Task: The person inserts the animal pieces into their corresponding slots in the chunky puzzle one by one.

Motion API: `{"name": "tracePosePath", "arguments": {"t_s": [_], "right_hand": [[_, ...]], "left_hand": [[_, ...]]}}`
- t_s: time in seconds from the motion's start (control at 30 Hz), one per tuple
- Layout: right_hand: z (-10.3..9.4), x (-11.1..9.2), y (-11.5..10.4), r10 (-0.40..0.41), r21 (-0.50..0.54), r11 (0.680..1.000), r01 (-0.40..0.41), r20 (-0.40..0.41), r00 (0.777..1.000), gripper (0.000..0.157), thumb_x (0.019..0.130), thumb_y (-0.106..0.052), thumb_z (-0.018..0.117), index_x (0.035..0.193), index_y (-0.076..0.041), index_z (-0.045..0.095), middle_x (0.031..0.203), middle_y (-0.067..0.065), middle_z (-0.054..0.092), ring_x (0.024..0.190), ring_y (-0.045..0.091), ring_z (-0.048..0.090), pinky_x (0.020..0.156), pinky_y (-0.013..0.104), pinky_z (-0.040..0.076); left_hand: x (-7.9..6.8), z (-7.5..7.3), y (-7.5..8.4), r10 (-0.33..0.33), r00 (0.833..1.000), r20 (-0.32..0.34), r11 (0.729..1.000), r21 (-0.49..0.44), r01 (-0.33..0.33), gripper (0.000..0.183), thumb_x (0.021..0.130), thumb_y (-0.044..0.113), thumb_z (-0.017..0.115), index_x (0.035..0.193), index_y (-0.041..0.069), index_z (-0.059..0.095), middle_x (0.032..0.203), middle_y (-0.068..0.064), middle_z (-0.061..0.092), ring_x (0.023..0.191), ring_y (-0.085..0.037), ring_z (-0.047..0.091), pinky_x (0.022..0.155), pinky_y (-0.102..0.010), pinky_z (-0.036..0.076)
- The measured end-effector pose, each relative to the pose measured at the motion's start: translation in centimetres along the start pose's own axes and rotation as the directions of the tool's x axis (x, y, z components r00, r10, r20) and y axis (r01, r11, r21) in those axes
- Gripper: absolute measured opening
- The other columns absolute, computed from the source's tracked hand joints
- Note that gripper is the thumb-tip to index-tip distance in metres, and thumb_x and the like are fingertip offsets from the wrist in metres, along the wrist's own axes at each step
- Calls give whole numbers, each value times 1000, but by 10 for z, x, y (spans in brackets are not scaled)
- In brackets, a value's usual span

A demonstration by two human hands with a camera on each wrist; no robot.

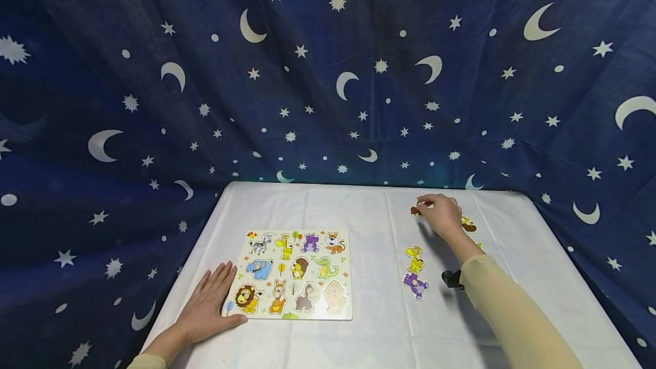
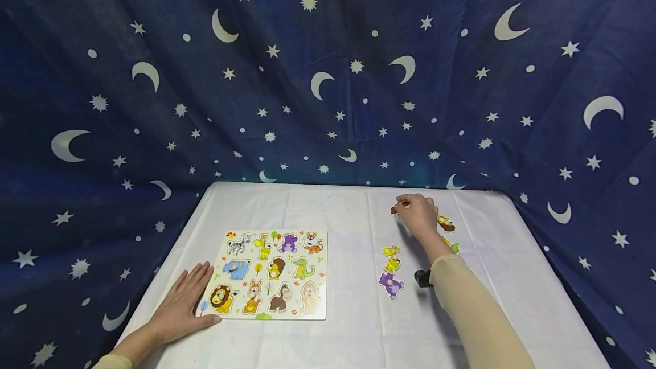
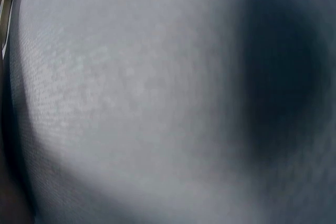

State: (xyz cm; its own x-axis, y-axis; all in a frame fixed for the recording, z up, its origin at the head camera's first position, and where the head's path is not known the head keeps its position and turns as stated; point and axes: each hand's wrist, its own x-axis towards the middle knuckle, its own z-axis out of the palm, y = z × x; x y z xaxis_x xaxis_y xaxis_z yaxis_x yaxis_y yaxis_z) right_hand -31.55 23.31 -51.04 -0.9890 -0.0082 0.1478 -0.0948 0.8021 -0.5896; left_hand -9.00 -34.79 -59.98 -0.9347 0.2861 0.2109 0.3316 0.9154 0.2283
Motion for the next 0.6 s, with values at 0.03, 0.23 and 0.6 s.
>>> {"name": "tracePosePath", "arguments": {"t_s": [0.03,0.23,0.6], "right_hand": [[0,1,2,12,-1,1000,-12,-2,1000,31,100,-24,63,124,-7,73,114,18,68,111,44,50,96,63,34],[1,5,10,82,-26,996,-82,-5,997,33,99,-24,63,126,-6,71,121,21,66,114,45,48,95,62,35],[11,6,21,160,-63,986,-157,33,987,35,100,-24,61,128,-3,69,121,22,66,110,45,49,91,61,37]], "left_hand": [[0,0,0,3,1000,-4,1000,0,-3,120,75,77,72,158,0,33,164,-20,31,151,-38,24,126,-43,3],[0,2,-1,9,1000,-11,1000,-8,-9,121,75,79,70,158,0,33,164,-20,30,151,-38,23,126,-44,3],[-1,1,0,21,999,-24,1000,22,-21,120,75,77,71,157,-1,35,163,-20,33,151,-38,25,126,-45,7]]}}
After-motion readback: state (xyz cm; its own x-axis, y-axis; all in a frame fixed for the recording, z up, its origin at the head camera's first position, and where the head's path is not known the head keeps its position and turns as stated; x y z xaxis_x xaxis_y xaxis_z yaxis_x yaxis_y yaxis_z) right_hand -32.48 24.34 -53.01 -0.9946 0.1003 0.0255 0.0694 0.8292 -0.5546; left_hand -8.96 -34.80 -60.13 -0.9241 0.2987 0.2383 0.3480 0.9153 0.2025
